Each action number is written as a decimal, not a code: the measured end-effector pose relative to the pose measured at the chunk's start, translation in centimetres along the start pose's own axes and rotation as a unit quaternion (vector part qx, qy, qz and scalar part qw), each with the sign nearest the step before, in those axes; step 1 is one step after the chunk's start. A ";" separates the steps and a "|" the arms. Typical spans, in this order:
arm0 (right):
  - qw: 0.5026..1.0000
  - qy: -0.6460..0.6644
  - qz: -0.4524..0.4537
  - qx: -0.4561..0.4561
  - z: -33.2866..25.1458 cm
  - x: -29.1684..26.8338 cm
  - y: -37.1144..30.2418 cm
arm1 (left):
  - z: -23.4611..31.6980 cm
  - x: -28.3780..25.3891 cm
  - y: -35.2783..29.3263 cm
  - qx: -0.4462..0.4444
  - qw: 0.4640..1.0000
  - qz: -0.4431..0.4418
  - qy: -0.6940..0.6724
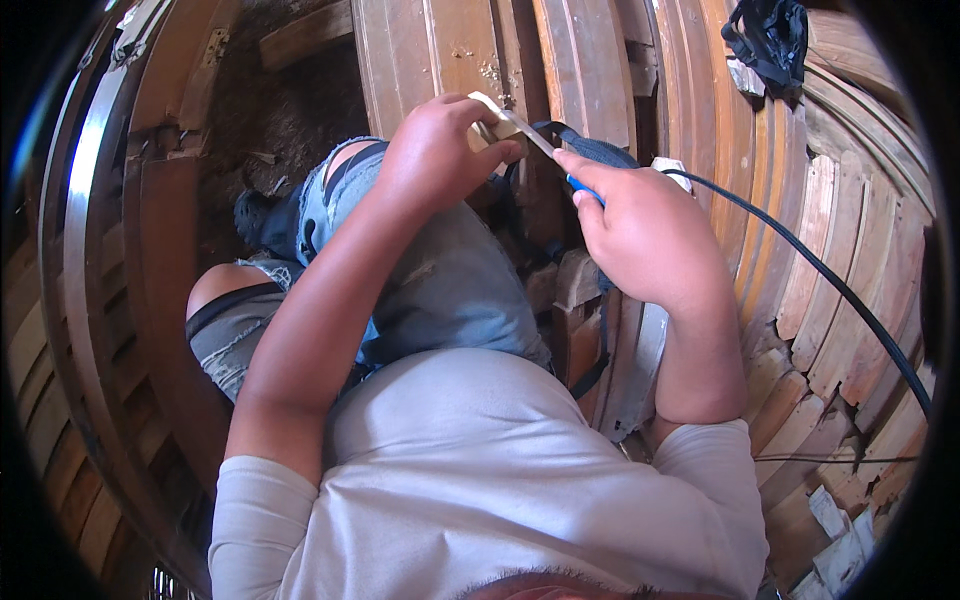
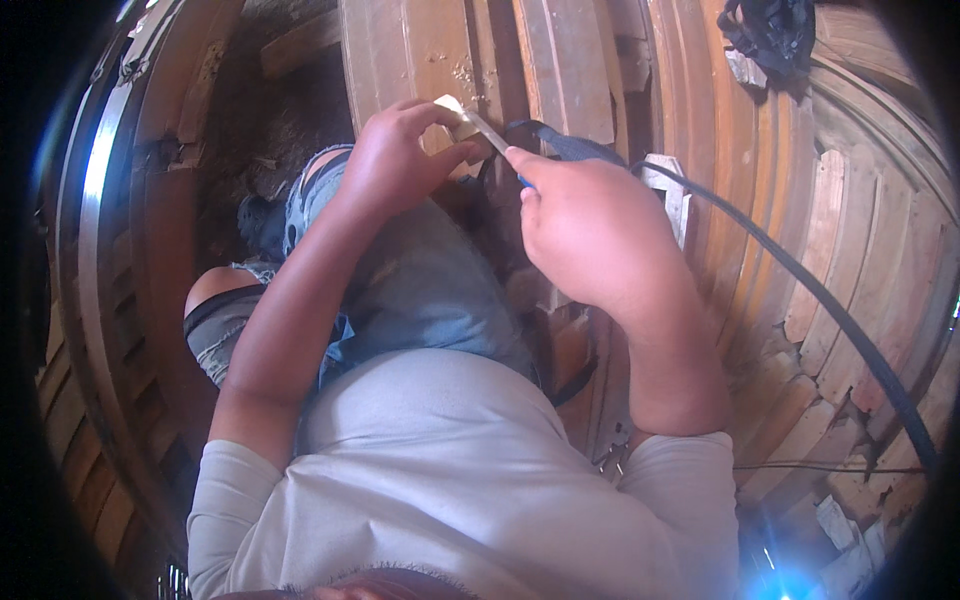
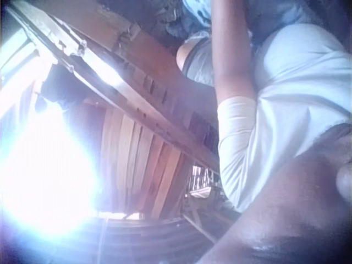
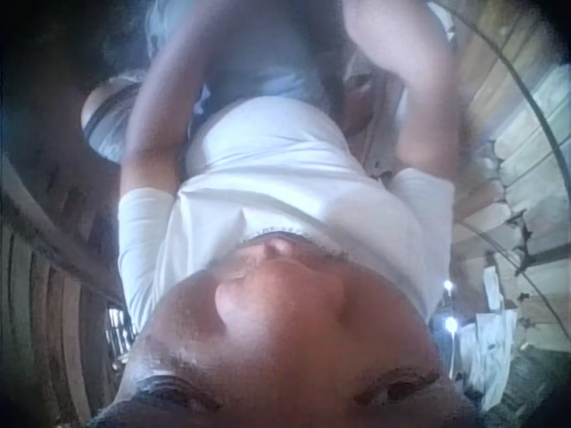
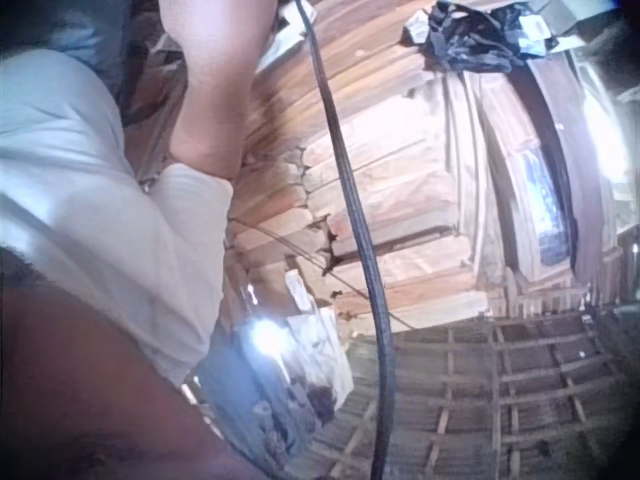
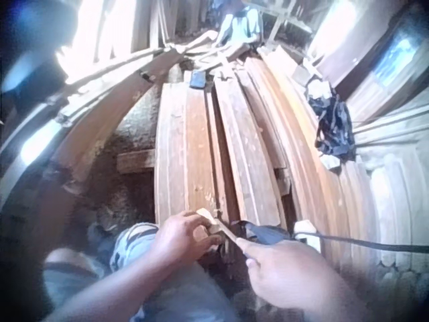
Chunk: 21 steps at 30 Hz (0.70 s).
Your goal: The person sits on a wooden structure and uses a chisel to carve a small rectangular block of wood held in their left hand. They repeatedly scrape the surface of the wood to remove shavings.
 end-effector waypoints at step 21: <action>0.981 -0.162 -0.103 0.008 -2.9 0.3 6.8 | 0.1 -0.1 -0.7 -0.019 0.995 0.024 -0.092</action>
Point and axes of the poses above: each hand's wrist, its own y-axis towards the middle knuckle, its own x-axis out of the palm, z = x × y, the point moved 2 cm from there along y, towards the middle knuckle, and after that the axes turned 6 degrees about -x, right-handed, at the moved point
